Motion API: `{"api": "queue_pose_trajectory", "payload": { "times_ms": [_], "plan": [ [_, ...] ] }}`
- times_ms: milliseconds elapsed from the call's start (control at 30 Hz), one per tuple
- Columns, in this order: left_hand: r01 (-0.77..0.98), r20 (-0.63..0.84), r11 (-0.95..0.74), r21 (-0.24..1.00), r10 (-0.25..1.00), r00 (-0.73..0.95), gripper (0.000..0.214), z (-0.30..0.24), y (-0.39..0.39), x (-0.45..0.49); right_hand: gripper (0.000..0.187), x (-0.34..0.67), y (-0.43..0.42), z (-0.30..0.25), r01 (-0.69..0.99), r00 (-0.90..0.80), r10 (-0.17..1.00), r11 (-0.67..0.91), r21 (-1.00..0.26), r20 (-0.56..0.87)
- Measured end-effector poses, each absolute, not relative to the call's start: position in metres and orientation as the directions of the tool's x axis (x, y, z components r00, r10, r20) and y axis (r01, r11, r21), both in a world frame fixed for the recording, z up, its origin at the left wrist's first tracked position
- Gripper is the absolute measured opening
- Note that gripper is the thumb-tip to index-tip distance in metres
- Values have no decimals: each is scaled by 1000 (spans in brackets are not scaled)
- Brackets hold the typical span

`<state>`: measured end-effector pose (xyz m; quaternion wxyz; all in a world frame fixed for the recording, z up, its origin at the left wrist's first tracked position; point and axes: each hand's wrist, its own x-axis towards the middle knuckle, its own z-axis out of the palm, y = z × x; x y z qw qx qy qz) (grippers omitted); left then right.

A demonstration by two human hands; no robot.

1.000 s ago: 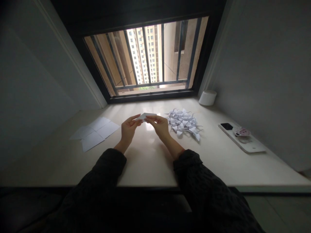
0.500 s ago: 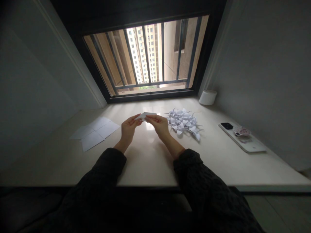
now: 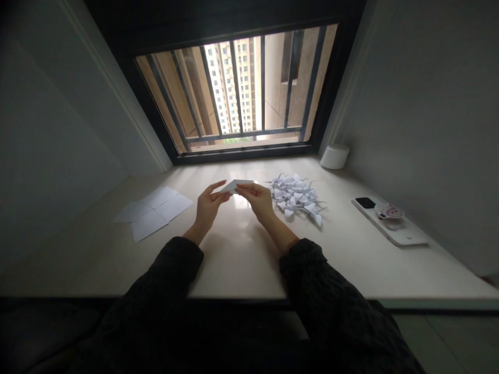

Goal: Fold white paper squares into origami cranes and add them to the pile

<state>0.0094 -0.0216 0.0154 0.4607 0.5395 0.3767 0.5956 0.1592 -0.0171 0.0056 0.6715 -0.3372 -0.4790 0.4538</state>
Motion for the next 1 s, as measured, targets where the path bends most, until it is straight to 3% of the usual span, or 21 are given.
{"api": "queue_pose_trajectory", "payload": {
  "times_ms": [200, 600, 800, 1000],
  "plan": [
    [-165, 270, -261, 951, 962, 32, 51, 20, -25, 10, 29, 160, -17, 8, -306, 130, 931, 366, -879, 342],
    [-128, 368, -362, 923, 930, 26, 47, 20, -27, 11, 26, 162, -12, 4, -301, 105, 935, 354, -885, 338],
    [-72, 294, -288, 955, 950, 102, 54, 16, -21, 8, 29, 168, -11, 2, -128, 85, 904, 427, -895, 419],
    [-71, 256, -253, 965, 965, 53, 50, 12, -20, 9, 30, 165, -15, 3, 11, 30, 883, 469, -883, 469]
  ]
}}
